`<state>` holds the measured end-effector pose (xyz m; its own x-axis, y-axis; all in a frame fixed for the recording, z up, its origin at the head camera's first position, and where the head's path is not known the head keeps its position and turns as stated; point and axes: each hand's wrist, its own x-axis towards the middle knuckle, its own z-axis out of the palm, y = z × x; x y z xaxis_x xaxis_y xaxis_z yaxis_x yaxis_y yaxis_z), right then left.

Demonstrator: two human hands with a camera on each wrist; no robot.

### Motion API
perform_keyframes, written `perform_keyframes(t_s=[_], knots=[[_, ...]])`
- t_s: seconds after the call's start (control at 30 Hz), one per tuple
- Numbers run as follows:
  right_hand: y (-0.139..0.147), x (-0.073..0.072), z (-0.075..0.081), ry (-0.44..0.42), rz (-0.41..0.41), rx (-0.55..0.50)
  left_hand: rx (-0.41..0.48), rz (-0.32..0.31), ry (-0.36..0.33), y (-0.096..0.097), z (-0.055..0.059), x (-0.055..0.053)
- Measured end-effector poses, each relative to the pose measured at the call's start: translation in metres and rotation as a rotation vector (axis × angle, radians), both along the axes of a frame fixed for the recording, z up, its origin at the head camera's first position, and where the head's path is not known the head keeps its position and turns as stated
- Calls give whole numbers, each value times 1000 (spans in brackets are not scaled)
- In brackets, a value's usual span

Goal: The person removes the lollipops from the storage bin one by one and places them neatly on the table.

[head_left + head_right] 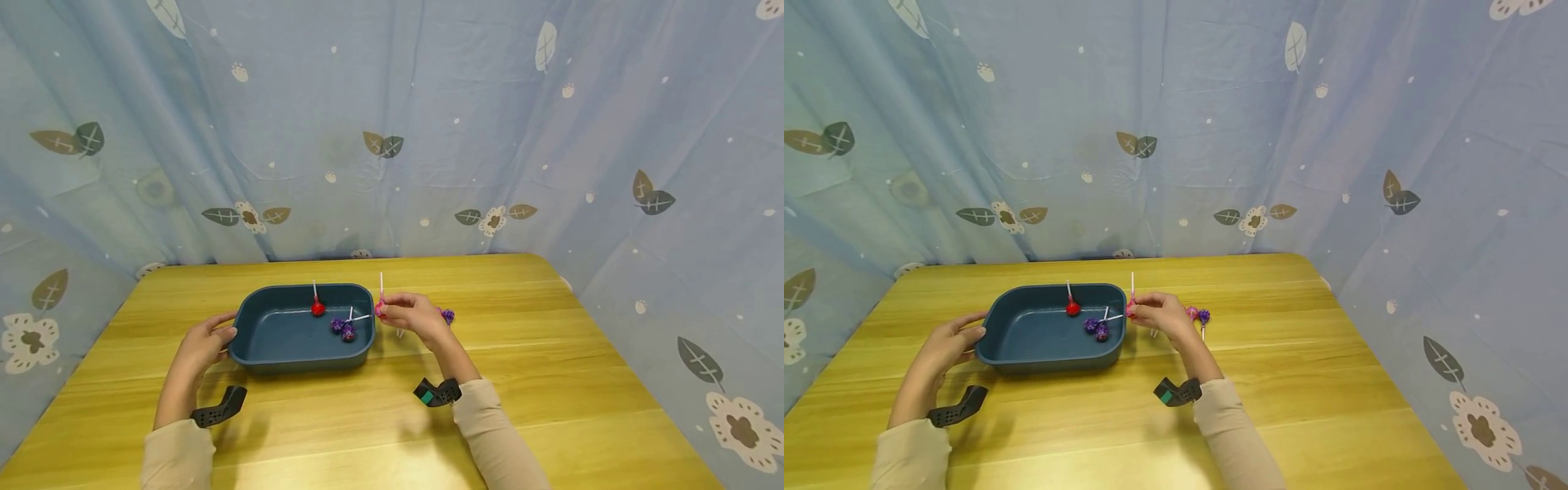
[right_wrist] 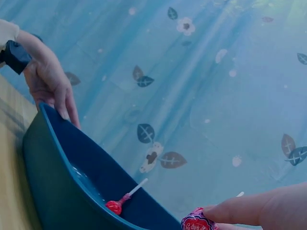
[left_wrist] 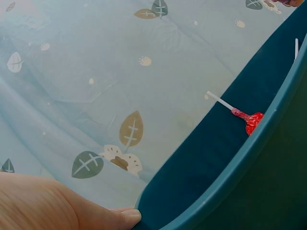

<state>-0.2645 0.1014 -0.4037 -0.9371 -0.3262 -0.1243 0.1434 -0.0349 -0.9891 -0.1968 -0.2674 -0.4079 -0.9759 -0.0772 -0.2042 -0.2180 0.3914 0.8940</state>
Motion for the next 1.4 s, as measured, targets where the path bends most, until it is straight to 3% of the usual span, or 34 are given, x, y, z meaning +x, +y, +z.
perform_keyframes(t_s=[0.53,0.93,1.4], knots=[[32,-14,3,-20,-48,-17,-9,2,-15,-1,2,-2],[65,-22,1,-37,-55,-110,-9,-5,-13,-1,0,-1],[94,-25,-1,10,-96,-99,-12,-19,-6,-1,1,0]])
